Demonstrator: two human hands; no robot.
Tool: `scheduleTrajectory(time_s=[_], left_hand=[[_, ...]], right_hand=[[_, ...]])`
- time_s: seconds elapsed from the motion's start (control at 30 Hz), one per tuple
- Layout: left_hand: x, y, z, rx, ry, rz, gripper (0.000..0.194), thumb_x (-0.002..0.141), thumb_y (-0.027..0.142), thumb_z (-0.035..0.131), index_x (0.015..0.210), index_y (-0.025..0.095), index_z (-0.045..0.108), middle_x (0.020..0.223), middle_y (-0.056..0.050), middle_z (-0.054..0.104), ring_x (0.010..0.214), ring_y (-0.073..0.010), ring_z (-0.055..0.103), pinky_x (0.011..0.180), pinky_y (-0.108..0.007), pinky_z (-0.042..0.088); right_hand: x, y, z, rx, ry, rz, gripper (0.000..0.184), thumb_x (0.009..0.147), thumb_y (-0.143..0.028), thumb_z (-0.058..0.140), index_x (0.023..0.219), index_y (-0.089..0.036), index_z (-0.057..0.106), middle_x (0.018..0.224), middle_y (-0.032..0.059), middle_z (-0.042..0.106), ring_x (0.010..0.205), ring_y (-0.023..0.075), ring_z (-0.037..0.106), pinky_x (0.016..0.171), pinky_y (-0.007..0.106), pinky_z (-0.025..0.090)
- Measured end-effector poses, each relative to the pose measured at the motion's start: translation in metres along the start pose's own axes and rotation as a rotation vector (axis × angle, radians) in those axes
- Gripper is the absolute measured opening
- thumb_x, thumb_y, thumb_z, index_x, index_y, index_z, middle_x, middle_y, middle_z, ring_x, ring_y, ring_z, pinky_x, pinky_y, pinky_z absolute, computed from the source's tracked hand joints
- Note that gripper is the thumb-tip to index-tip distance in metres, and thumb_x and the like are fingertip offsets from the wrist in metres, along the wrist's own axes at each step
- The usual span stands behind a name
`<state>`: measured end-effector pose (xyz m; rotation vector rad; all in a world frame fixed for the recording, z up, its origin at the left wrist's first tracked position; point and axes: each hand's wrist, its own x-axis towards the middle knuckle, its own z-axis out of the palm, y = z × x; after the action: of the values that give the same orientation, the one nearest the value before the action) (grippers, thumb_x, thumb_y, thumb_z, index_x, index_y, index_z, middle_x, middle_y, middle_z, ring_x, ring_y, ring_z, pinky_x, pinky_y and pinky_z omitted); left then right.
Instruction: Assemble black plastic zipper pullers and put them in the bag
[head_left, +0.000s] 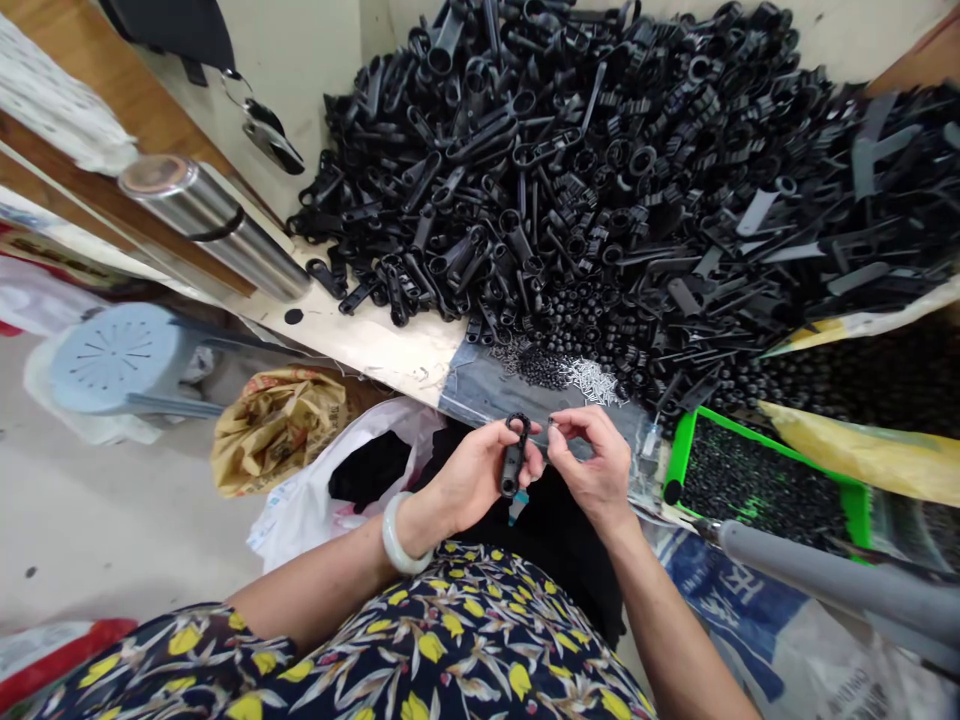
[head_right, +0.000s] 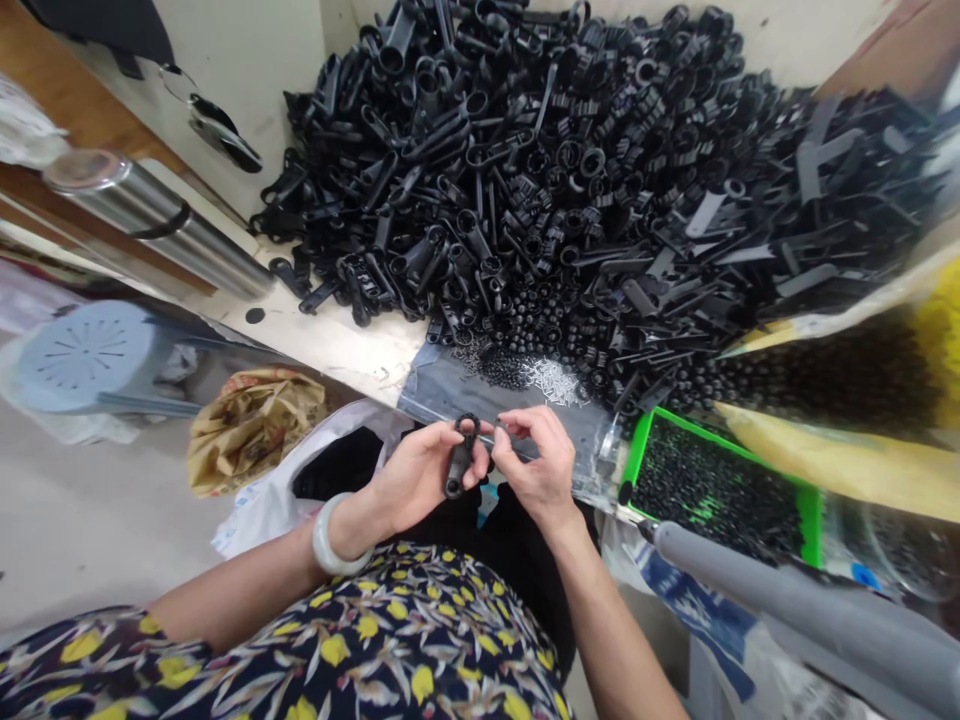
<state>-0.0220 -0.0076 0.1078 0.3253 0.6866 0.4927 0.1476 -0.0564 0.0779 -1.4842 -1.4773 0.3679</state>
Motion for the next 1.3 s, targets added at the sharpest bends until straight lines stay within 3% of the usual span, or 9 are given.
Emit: scheduleTrajectory(time_s=[0.13,0.33,0.47,0.6,0.97,1.3], left_hand=[[-0.006,0.002,-0.012,0.141,-0.039,0.022,0.016,0.085,0.028,0.066,0.097,0.018,0.06,0.081,-0.005,0.07,0.071,-0.0152,0.064,0.071,-0.026,0.05],[-0.013,0.007,-0.019,0.409,0.007,-0.029,0.035,0.092,0.047,0.069,0.115,0.023,0.057,0.095,-0.004,0.068,0.073,-0.0167,0.068,0.062,-0.026,0.051],[-0.012,0.007,-0.014,0.377,0.033,0.009,0.027,0.086,0.036,0.075,0.101,0.018,0.063,0.081,-0.002,0.064,0.068,-0.0123,0.061,0.062,-0.023,0.045],[-0.01,0.0,-0.014,0.326,0.035,0.029,0.02,0.081,0.025,0.075,0.096,0.017,0.065,0.081,-0.002,0.064,0.068,-0.0117,0.059,0.066,-0.024,0.043],[-0.001,-0.016,-0.018,0.373,0.099,0.079,0.019,0.084,0.027,0.068,0.099,0.018,0.061,0.078,0.0,0.062,0.071,-0.0129,0.058,0.069,-0.026,0.045],[0.0,-0.026,-0.024,0.411,0.105,0.115,0.02,0.086,0.026,0.064,0.104,0.019,0.06,0.08,-0.001,0.063,0.071,-0.0136,0.06,0.066,-0.026,0.046]], right_hand=[[-0.003,-0.002,-0.008,0.042,-0.101,0.005,0.008,0.094,-0.02,0.067,0.101,-0.023,0.07,0.086,0.0017,0.067,0.074,0.0163,0.062,0.068,0.032,0.053],[-0.008,-0.011,-0.006,0.027,-0.204,-0.072,0.009,0.094,-0.019,0.068,0.102,-0.024,0.069,0.085,0.0009,0.067,0.076,0.0169,0.062,0.069,0.032,0.052],[-0.007,-0.008,0.0,-0.021,-0.224,-0.127,0.011,0.095,-0.017,0.067,0.104,-0.023,0.068,0.087,0.002,0.068,0.078,0.0169,0.062,0.07,0.032,0.052],[-0.008,-0.004,0.003,-0.104,-0.247,-0.172,0.009,0.097,-0.018,0.065,0.105,-0.022,0.068,0.087,0.003,0.068,0.079,0.0182,0.062,0.07,0.033,0.051],[-0.022,0.002,0.009,-0.316,-0.254,-0.231,0.015,0.102,-0.018,0.062,0.113,-0.021,0.072,0.092,0.0055,0.075,0.081,0.0192,0.066,0.073,0.032,0.052],[-0.027,0.0,0.009,-0.355,-0.246,-0.18,0.016,0.105,-0.02,0.059,0.111,-0.022,0.074,0.09,0.0052,0.076,0.08,0.0184,0.069,0.072,0.032,0.051]])
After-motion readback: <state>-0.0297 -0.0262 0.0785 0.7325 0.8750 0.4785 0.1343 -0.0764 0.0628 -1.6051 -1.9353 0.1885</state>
